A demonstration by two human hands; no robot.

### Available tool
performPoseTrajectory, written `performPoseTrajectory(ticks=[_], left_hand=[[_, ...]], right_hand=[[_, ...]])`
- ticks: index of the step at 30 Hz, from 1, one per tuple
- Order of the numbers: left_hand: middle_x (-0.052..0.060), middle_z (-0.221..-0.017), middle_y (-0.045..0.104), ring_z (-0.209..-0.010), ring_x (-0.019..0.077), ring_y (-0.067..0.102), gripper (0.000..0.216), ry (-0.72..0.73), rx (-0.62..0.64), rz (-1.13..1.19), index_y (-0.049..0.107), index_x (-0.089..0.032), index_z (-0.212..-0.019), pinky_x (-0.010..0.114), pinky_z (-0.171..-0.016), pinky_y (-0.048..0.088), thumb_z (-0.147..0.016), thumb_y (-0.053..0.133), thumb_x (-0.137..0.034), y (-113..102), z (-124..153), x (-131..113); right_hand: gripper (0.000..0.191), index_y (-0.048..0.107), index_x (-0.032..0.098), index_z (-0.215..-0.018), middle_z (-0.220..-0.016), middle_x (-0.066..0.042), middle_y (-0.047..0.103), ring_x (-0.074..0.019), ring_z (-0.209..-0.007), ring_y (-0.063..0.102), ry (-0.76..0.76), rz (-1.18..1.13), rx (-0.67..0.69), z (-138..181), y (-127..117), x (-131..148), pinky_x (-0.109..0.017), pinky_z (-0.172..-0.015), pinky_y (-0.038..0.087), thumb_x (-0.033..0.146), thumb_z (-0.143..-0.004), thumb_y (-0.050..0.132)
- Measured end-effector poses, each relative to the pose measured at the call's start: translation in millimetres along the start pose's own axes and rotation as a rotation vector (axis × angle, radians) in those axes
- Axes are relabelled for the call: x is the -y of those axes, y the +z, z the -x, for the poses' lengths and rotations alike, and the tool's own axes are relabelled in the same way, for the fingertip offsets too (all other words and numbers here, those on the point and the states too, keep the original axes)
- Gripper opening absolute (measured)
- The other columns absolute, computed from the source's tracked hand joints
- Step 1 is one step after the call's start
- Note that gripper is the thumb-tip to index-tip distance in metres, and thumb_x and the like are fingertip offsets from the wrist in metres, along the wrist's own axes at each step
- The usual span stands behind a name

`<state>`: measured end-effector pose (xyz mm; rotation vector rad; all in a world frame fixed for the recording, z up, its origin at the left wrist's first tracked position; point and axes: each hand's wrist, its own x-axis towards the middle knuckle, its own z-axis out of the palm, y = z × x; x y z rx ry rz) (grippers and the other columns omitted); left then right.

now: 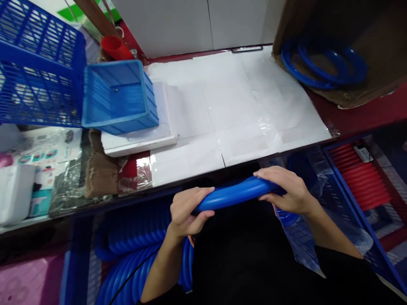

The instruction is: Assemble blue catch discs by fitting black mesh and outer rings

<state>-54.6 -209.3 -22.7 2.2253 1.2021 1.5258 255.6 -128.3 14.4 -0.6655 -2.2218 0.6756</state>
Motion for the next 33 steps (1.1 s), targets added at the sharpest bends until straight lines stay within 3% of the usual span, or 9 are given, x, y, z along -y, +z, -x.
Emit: performPoseTrajectory(ticks=[3, 6, 8, 11, 15, 18, 23, 30, 33], left_hand=[[0.008, -0.089, 0.080, -0.071, 0.0221, 0.077, 0.041, -0.065, -0.157, 0.167, 0.076, -0.019, -0.130, 0.031, -0.063, 0.062, -0.107, 0.062, -0.050, 0, 15, 13], [0.004, -0.081, 0.074, -0.062, 0.0194, 0.070, 0.046, -0.088, -0.306, 0.315, 0.077, -0.026, -0.126, 0.032, -0.055, 0.059, -0.108, 0.055, -0.061, 1, 30, 26], [0.004, -0.081, 0.074, -0.063, 0.0206, 0.070, 0.050, -0.118, -0.265, 0.337, 0.076, -0.025, -0.125, 0.033, -0.055, 0.059, -0.105, 0.056, -0.066, -2, 35, 32], [0.009, -0.091, 0.078, -0.075, 0.0245, 0.077, 0.055, -0.143, -0.047, 0.225, 0.071, -0.019, -0.134, 0.034, -0.065, 0.064, -0.100, 0.069, -0.062, -13, 29, 27], [0.013, -0.105, 0.082, -0.089, 0.0259, 0.081, 0.048, -0.084, 0.283, -0.002, 0.068, -0.018, -0.138, 0.035, -0.080, 0.066, -0.099, 0.078, -0.043, -17, -3, -2], [0.014, -0.104, 0.081, -0.087, 0.0241, 0.080, 0.045, -0.030, 0.370, -0.086, 0.067, -0.015, -0.139, 0.032, -0.077, 0.065, -0.102, 0.074, -0.041, -8, -26, -20], [0.012, -0.102, 0.082, -0.080, 0.0219, 0.077, 0.046, 0.015, 0.369, -0.142, 0.067, -0.015, -0.142, 0.030, -0.071, 0.062, -0.103, 0.073, -0.039, 0, -33, -28], [0.014, -0.101, 0.083, -0.077, 0.0242, 0.078, 0.035, 0.037, 0.152, -0.186, 0.070, -0.013, -0.130, 0.034, -0.070, 0.061, -0.102, 0.073, -0.033, 10, -19, -34], [0.013, -0.099, 0.083, -0.075, 0.0238, 0.078, 0.035, 0.042, 0.126, -0.209, 0.071, -0.013, -0.129, 0.034, -0.069, 0.061, -0.100, 0.074, -0.032, 10, -18, -35]], right_hand=[[0.066, 0.061, 0.025, -0.152, -0.142, -0.016, 0.073, -0.0305, -0.124, 0.075, 0.136, -0.110, 0.005, 1, -14, -13, -0.049, -0.107, 0.062, 0.038, -0.092, 0.086], [0.045, 0.071, 0.023, -0.134, -0.123, -0.011, 0.080, -0.0259, -0.111, 0.079, 0.283, -0.240, -0.013, 7, -19, -30, -0.041, -0.096, 0.064, 0.038, -0.094, 0.083], [0.034, 0.074, 0.019, -0.119, -0.106, -0.007, 0.081, -0.0218, -0.094, 0.079, 0.295, -0.259, -0.014, 9, -15, -35, -0.035, -0.084, 0.064, 0.039, -0.093, 0.084], [0.025, 0.074, 0.017, -0.108, -0.092, -0.004, 0.078, -0.0172, -0.079, 0.074, 0.219, -0.196, 0.037, 6, -4, -31, -0.030, -0.075, 0.061, 0.036, -0.093, 0.083], [0.018, 0.073, 0.018, -0.114, -0.096, -0.007, 0.080, -0.0199, -0.084, 0.075, 0.070, -0.040, 0.128, -4, 11, -11, -0.033, -0.078, 0.061, 0.025, -0.097, 0.075], [0.027, 0.070, 0.017, -0.124, -0.105, -0.011, 0.081, -0.0242, -0.091, 0.077, -0.032, 0.077, 0.149, -8, 14, -1, -0.039, -0.082, 0.062, 0.025, -0.099, 0.074], [0.046, 0.067, 0.018, -0.138, -0.112, -0.012, 0.081, -0.0250, -0.097, 0.076, -0.069, 0.027, 0.188, -10, 7, 4, -0.041, -0.085, 0.061, 0.046, -0.102, 0.074], [0.029, 0.069, 0.020, -0.125, -0.104, -0.010, 0.082, -0.0253, -0.088, 0.074, -0.048, 0.137, 0.023, -7, 17, 21, -0.047, -0.088, 0.049, 0.040, -0.104, 0.070], [0.028, 0.068, 0.020, -0.126, -0.103, -0.010, 0.082, -0.0258, -0.087, 0.074, -0.057, 0.152, -0.010, -8, 21, 24, -0.047, -0.087, 0.045, 0.039, -0.105, 0.066]])
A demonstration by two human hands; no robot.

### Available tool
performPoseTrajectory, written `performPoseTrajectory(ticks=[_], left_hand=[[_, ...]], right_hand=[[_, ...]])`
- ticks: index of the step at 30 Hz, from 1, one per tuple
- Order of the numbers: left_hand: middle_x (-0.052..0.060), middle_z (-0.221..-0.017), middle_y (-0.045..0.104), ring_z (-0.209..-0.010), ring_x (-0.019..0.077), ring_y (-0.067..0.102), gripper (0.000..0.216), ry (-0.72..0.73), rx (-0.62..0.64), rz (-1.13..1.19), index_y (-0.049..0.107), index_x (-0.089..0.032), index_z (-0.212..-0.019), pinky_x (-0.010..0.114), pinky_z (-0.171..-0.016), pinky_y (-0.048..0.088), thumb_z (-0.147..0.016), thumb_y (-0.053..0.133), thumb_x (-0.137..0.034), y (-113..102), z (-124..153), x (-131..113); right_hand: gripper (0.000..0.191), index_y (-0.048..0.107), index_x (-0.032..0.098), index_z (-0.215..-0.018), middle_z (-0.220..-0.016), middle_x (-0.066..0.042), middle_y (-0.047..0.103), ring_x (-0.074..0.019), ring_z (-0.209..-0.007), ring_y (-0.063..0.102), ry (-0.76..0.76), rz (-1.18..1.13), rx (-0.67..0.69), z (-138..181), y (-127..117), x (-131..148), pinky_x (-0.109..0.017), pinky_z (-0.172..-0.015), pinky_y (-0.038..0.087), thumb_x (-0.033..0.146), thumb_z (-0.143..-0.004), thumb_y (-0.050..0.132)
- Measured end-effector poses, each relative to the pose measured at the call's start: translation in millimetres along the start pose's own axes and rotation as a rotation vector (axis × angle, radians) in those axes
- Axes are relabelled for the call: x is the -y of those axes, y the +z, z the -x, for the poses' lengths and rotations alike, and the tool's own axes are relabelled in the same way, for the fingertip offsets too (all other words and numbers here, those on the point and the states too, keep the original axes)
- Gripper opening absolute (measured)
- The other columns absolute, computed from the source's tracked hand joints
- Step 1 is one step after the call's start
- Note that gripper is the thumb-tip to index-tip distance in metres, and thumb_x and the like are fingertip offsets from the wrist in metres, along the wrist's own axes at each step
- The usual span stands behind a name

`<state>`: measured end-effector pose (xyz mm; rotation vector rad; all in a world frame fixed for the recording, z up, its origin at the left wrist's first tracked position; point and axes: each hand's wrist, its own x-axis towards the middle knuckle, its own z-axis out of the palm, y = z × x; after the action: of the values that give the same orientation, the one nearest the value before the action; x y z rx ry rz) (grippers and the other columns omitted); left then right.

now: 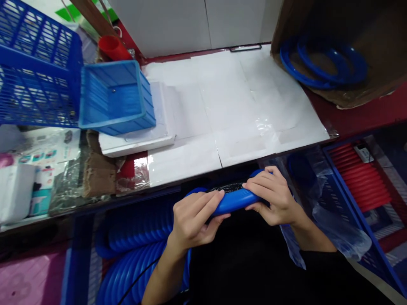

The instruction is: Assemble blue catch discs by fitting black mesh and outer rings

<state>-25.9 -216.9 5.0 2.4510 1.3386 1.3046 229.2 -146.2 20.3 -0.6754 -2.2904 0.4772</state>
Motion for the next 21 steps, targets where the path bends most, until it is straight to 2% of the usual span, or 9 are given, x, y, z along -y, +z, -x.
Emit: performPoseTrajectory(ticks=[5, 8, 10, 13, 16, 18, 21], left_hand=[[0.013, -0.101, 0.084, -0.076, 0.0234, 0.079, 0.034, -0.013, 0.024, 0.054, 0.071, -0.015, -0.131, 0.033, -0.070, 0.063, -0.102, 0.072, -0.032, -10, -2, 3], [0.015, -0.106, 0.084, -0.082, 0.0243, 0.081, 0.035, -0.047, 0.054, 0.107, 0.072, -0.015, -0.132, 0.034, -0.073, 0.064, -0.102, 0.072, -0.032, -18, 1, 4], [0.015, -0.112, 0.084, -0.089, 0.0254, 0.082, 0.038, -0.059, 0.066, 0.147, 0.071, -0.015, -0.136, 0.034, -0.076, 0.065, -0.102, 0.072, -0.031, -21, 3, 3], [0.016, -0.116, 0.084, -0.094, 0.0263, 0.082, 0.040, -0.063, 0.048, 0.191, 0.070, -0.014, -0.138, 0.035, -0.079, 0.066, -0.101, 0.073, -0.028, -21, 6, -1], [0.016, -0.110, 0.084, -0.089, 0.0263, 0.082, 0.036, -0.083, -0.031, 0.180, 0.073, -0.012, -0.132, 0.035, -0.076, 0.065, -0.098, 0.076, -0.026, -16, 5, -4], [0.015, -0.107, 0.085, -0.086, 0.0266, 0.083, 0.034, -0.118, -0.072, 0.187, 0.075, -0.013, -0.128, 0.035, -0.073, 0.065, -0.098, 0.076, -0.028, -12, 3, -2], [0.012, -0.105, 0.086, -0.086, 0.0270, 0.083, 0.033, -0.169, -0.100, 0.310, 0.078, -0.018, -0.124, 0.035, -0.075, 0.066, -0.097, 0.078, -0.037, -7, 1, 9]], right_hand=[[0.034, 0.068, 0.019, -0.131, -0.106, -0.010, 0.082, -0.0260, -0.091, 0.074, -0.027, 0.022, 0.090, -9, -4, 1, -0.048, -0.092, 0.047, 0.042, -0.105, 0.066], [0.048, 0.065, 0.019, -0.141, -0.118, -0.014, 0.081, -0.0297, -0.106, 0.074, -0.065, 0.056, 0.159, -14, -9, 6, -0.052, -0.101, 0.049, 0.051, -0.105, 0.066], [0.050, 0.065, 0.020, -0.142, -0.125, -0.015, 0.081, -0.0306, -0.113, 0.074, -0.089, 0.082, 0.160, -16, -10, 11, -0.052, -0.103, 0.050, 0.053, -0.106, 0.065], [0.036, 0.069, 0.019, -0.132, -0.116, -0.011, 0.084, -0.0272, -0.102, 0.075, -0.093, 0.072, 0.109, -17, -6, 18, -0.048, -0.095, 0.051, 0.044, -0.108, 0.063], [0.028, 0.071, 0.016, -0.122, -0.103, -0.009, 0.084, -0.0248, -0.085, 0.074, -0.053, 0.035, 0.009, -16, 0, 24, -0.046, -0.083, 0.048, 0.038, -0.107, 0.064], [0.026, 0.072, 0.015, -0.120, -0.100, -0.009, 0.083, -0.0245, -0.082, 0.073, -0.009, 0.037, -0.034, -19, 3, 30, -0.045, -0.079, 0.047, 0.036, -0.106, 0.066], [0.028, 0.073, 0.016, -0.123, -0.102, -0.010, 0.083, -0.0250, -0.084, 0.074, 0.000, 0.094, -0.003, -30, -1, 35, -0.043, -0.077, 0.051, 0.036, -0.104, 0.070]])
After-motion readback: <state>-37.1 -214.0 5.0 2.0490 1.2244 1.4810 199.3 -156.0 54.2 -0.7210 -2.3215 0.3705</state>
